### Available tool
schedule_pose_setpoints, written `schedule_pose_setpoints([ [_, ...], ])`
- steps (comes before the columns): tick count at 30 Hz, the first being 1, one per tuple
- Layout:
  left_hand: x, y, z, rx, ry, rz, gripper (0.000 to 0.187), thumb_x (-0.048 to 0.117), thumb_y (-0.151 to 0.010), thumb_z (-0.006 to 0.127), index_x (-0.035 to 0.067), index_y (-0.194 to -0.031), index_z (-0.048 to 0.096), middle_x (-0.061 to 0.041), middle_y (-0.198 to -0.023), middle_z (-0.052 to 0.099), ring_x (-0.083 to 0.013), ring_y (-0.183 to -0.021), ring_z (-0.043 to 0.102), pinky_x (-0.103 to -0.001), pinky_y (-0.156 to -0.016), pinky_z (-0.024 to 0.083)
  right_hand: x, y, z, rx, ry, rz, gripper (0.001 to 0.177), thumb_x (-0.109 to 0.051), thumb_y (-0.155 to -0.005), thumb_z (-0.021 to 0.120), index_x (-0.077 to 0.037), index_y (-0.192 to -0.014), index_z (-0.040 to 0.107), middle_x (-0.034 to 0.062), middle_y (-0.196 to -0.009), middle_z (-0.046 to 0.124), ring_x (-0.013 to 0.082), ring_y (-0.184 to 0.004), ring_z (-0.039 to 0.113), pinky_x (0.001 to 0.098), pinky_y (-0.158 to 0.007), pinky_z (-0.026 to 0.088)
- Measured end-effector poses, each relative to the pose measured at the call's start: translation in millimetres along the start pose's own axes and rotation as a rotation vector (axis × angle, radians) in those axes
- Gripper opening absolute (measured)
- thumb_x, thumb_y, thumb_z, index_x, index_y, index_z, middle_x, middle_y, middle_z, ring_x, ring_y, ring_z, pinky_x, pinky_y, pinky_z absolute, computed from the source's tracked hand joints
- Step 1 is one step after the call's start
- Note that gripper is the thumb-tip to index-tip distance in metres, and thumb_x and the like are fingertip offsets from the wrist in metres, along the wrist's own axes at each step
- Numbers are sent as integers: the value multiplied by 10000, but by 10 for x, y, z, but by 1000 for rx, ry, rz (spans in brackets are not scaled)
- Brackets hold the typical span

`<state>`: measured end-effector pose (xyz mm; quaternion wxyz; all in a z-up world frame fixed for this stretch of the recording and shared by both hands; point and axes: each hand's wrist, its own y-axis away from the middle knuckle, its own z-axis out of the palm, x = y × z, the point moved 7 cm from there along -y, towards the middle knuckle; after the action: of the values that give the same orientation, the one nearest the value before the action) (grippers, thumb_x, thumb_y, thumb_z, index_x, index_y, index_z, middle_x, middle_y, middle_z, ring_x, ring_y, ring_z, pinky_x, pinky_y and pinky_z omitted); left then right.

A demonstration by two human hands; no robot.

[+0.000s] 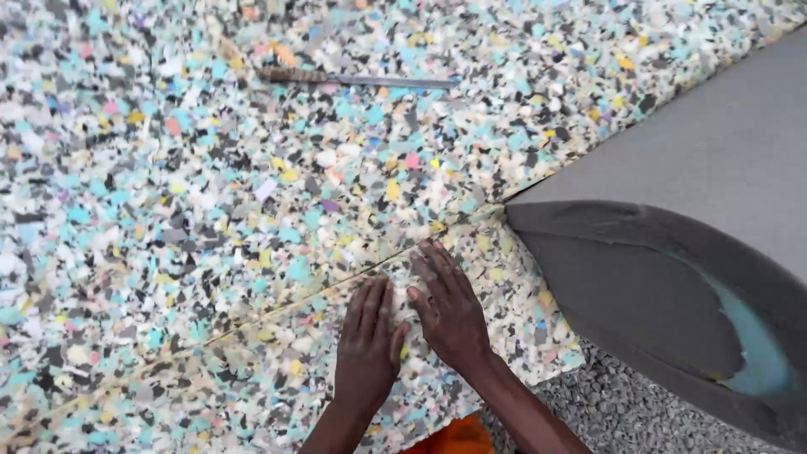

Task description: Cutting a thick sheet of bonded foam with a manual saw and peeling back the cut section.

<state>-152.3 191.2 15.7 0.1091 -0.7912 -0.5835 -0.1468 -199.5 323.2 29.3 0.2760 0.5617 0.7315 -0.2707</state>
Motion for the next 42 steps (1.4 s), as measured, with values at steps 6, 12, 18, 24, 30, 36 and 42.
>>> schedule_pose_setpoints([
  [6, -34, 12, 152, 8, -30, 52, 627, 388, -1087, 541, -21, -1550, 436, -192, -1568, 494, -342, -1445, 467, -462, -1214, 402, 77, 32, 85, -21, 109, -39, 473, -253, -1082, 554, -72, -1515, 489, 118, -1555, 503, 304, -1481, 448, 451, -1208, 405],
  [12, -4, 20, 60, 2, -228, 119, 786, 468, -1074, 474, -5, -1647, 215, -169, -1735, 207, -318, -1615, 206, -430, -1318, 254, 338, -106, -294, -4, 164, 131, 594, -302, -1104, 456, -70, -1618, 269, 142, -1695, 269, 324, -1573, 290, 460, -1224, 362],
  [18, -45, 43, 159, -9, -197, 131, 765, 466, -1088, 496, -6, -1638, 252, -172, -1718, 251, -325, -1599, 257, -460, -1322, 280, 854, -80, 64, -44, 284, 342, 741, -541, -1077, 311, -45, -1622, 228, 148, -1705, 228, 364, -1563, 255, 500, -1244, 275],
  [24, -21, 21, 90, 31, -191, 129, 745, 449, -1105, 492, -13, -1641, 259, -179, -1715, 257, -327, -1595, 270, -455, -1318, 294, 1007, -179, -153, -187, 145, 534, 753, -596, -1018, 377, -49, -1534, 424, 184, -1622, 355, 398, -1470, 350, 571, -1159, 343],
  [30, -105, 67, 179, -59, -151, 82, 825, 516, -1088, 484, 22, -1668, 167, -136, -1744, 174, -301, -1619, 175, -420, -1333, 218, 826, -22, -169, -121, 231, 457, 803, -556, -1028, 370, -83, -1648, 177, 135, -1713, 192, 353, -1543, 272, 487, -1138, 343],
  [36, -50, 68, 137, -9, -110, 100, 767, 463, -1136, 511, 2, -1660, 191, -156, -1736, 179, -316, -1616, 209, -439, -1340, 261, 582, 9, -212, -241, 264, 542, 902, -665, -961, 277, -100, -1652, 149, 53, -1738, 45, 386, -1546, 200, 600, -1141, 305],
  [42, -138, 270, -319, 57, 250, 17, 616, 252, -1120, 542, -9, -1626, 308, -167, -1707, 307, -333, -1602, 247, -486, -1312, 240, -405, 244, 108, -293, 245, 168, 714, -427, -1016, 456, -106, -1618, 246, 112, -1711, 235, 322, -1560, 258, 515, -1161, 358],
])
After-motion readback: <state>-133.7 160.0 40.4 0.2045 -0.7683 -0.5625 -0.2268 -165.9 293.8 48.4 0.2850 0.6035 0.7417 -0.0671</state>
